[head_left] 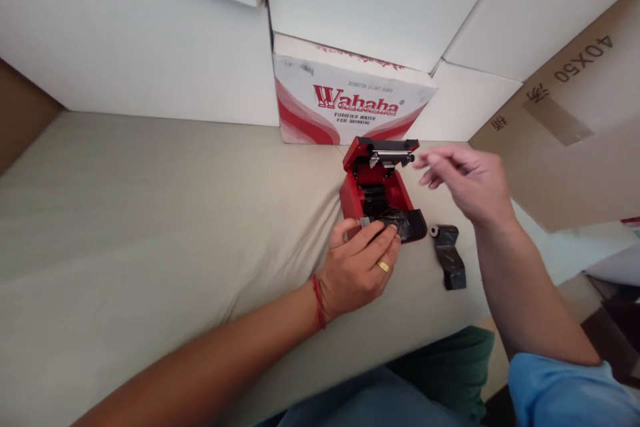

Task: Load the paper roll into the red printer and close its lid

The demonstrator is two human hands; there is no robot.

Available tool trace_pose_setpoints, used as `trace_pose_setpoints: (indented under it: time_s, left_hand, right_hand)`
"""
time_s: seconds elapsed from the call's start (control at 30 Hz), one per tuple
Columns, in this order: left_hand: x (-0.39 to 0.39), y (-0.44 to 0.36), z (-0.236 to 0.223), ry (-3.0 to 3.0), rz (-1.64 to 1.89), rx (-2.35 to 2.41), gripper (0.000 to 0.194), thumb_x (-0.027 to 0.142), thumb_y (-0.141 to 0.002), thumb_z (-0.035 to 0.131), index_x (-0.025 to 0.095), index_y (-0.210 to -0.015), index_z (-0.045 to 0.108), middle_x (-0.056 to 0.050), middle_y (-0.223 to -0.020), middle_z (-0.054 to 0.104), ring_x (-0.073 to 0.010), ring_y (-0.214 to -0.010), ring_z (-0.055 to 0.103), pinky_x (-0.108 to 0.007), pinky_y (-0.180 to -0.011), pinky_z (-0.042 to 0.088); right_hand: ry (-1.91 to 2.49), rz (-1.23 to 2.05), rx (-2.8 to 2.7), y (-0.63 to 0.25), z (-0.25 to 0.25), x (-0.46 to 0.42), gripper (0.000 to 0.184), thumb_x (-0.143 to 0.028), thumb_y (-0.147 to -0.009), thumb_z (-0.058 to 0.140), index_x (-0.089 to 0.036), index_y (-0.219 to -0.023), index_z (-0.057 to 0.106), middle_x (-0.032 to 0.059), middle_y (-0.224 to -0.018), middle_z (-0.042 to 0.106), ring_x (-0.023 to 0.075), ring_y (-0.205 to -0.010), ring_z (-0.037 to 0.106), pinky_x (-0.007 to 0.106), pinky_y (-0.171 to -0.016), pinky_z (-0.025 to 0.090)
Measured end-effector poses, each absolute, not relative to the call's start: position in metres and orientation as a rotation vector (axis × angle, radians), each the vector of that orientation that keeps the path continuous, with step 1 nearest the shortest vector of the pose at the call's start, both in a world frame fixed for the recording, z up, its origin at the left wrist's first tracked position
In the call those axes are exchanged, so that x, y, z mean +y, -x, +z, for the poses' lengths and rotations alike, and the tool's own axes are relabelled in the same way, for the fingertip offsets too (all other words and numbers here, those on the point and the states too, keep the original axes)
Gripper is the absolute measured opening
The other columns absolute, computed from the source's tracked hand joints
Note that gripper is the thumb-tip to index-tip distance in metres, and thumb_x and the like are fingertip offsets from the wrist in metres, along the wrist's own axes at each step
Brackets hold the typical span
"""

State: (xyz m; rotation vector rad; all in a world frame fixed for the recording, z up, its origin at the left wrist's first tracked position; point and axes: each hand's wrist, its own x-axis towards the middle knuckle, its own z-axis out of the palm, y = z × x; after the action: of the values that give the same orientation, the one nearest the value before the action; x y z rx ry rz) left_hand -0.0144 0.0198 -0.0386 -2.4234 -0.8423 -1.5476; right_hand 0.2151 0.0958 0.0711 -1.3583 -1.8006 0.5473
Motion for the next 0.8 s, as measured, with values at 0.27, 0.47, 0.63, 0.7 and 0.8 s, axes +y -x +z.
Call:
trace_pose_setpoints:
  time_s: [0.27, 0.47, 0.63, 0.7, 0.8]
  left_hand:
    - [0.018, 0.017, -0.035, 2.483, -1.488, -0.801, 0.018, 0.009, -0.103, 0.065, 0.013, -0.116, 0.077, -0.007, -0.116, 0.09, -0.0229, -0.108, 0.081, -0.047, -0.104, 0.044]
    - [0.016, 0.02, -0.034, 2.506, -1.488, -0.778, 0.019, 0.005, -0.097, 0.068, 0.013, -0.113, 0.077, -0.007, -0.111, 0.09, -0.0228, -0.105, 0.081, -0.048, -0.105, 0.045]
    - [0.016, 0.018, -0.032, 2.491, -1.499, -0.756, 0.023, 0.005, -0.101, 0.065, 0.015, -0.12, 0.074, -0.005, -0.107, 0.091, -0.0212, -0.1, 0.082, -0.047, -0.102, 0.045]
    - [0.016, 0.018, -0.032, 2.482, -1.525, -0.745, 0.024, 0.005, -0.102, 0.066, 0.015, -0.123, 0.072, -0.005, -0.106, 0.091, -0.0207, -0.101, 0.083, -0.046, -0.102, 0.045]
    - [0.018, 0.018, -0.034, 2.507, -1.53, -0.735, 0.026, 0.003, -0.1, 0.068, 0.015, -0.123, 0.071, -0.005, -0.107, 0.091, -0.0203, -0.102, 0.083, -0.045, -0.103, 0.044]
  right_hand:
    - [1.304, 0.594, -1.704, -0.212, 0.042, 0.136, 0.073, -0.086, -0.097, 0.066, -0.029, -0.142, 0.079, 0.0089, -0.146, 0.082, 0.0289, -0.139, 0.074, 0.051, -0.126, 0.055]
    - [1.274, 0.483, -1.788, -0.209, 0.045, 0.102, 0.056, -0.071, -0.111, 0.056, -0.027, -0.119, 0.089, 0.0069, -0.126, 0.089, 0.0264, -0.123, 0.082, 0.045, -0.118, 0.06]
    - [1.214, 0.351, -1.941, -0.221, 0.035, 0.071, 0.049, -0.06, -0.117, 0.049, -0.03, -0.127, 0.087, 0.0076, -0.135, 0.087, 0.0265, -0.135, 0.079, 0.052, -0.126, 0.055]
    - [1.218, 0.302, -1.995, -0.225, 0.028, 0.061, 0.047, -0.056, -0.118, 0.047, -0.031, -0.126, 0.087, 0.0065, -0.136, 0.087, 0.0272, -0.141, 0.076, 0.058, -0.132, 0.049]
    - [1.296, 0.253, -2.052, -0.225, 0.017, 0.048, 0.042, -0.045, -0.119, 0.048, -0.033, -0.122, 0.087, 0.0044, -0.135, 0.087, 0.0268, -0.142, 0.075, 0.061, -0.135, 0.043]
